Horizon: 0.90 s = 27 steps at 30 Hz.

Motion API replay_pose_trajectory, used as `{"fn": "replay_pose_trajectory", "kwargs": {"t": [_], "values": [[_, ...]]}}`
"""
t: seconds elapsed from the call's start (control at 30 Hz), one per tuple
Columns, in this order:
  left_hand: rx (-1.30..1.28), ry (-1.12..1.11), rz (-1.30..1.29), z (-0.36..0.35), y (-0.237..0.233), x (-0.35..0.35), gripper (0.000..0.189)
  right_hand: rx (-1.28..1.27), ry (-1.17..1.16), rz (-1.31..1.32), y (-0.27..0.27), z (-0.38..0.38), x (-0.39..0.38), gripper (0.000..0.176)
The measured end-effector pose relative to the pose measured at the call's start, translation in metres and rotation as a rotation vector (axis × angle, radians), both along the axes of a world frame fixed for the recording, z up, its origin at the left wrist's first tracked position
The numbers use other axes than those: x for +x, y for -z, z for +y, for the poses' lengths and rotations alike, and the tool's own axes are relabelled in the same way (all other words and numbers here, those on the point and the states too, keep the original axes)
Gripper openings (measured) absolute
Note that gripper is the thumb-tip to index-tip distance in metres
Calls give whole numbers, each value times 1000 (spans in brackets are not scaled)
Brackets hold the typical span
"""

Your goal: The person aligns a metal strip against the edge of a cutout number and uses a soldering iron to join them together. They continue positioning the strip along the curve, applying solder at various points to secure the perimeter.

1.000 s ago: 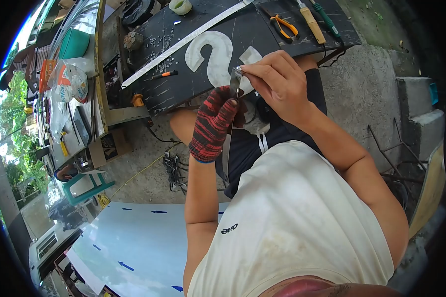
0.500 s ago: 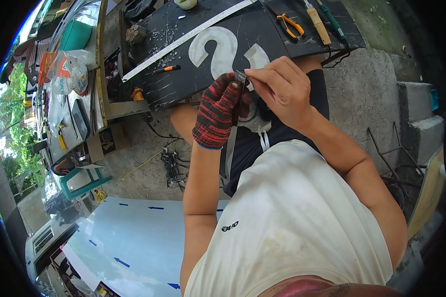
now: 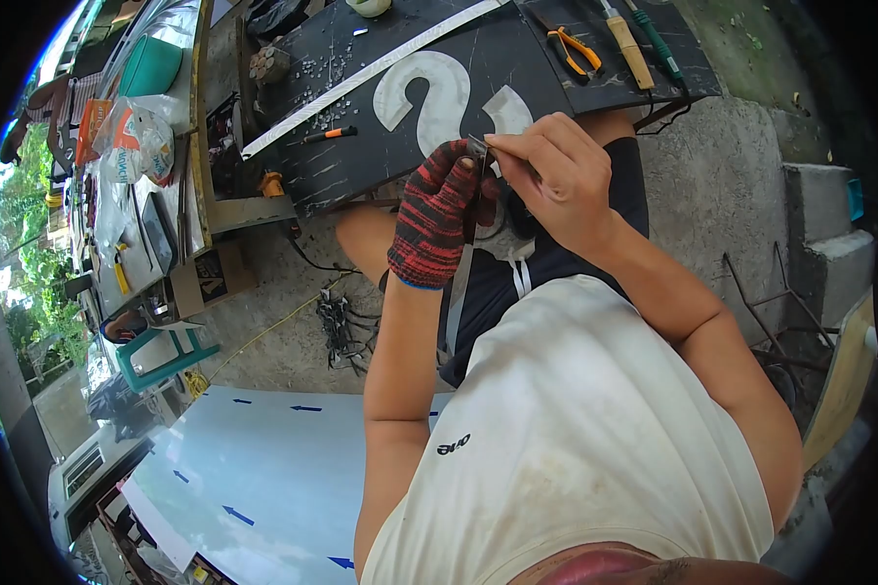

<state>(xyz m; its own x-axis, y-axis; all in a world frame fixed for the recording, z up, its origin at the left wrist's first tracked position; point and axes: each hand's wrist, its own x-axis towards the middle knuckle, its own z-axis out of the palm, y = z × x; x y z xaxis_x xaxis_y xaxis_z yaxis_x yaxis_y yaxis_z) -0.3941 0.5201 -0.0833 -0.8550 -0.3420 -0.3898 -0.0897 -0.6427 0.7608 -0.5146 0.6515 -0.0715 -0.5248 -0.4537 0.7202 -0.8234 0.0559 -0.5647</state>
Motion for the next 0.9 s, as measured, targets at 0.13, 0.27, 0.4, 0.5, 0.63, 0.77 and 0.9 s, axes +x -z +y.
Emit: {"fn": "replay_pose_trajectory", "kwargs": {"t": [0.13,0.27,0.4,0.5,0.63,0.77,0.9], "values": [[-42,74,-4,-5,0,1,31,21,-3,-10,3,1,-1,18],[-203,120,8,0,-6,6,38,45,7,27,7,4,-9,19],[-376,148,40,16,19,31,53,87,78,50,12,14,-26,19],[-475,122,-15,29,40,51,53,160,59,11,21,21,-30,19],[-584,96,-138,27,40,60,53,93,-15,-149,26,26,-24,19],[-572,-77,18,15,50,61,52,121,80,-472,57,42,-27,21],[-661,-118,-78,-8,23,62,52,244,32,-1041,109,48,-28,35]]}}
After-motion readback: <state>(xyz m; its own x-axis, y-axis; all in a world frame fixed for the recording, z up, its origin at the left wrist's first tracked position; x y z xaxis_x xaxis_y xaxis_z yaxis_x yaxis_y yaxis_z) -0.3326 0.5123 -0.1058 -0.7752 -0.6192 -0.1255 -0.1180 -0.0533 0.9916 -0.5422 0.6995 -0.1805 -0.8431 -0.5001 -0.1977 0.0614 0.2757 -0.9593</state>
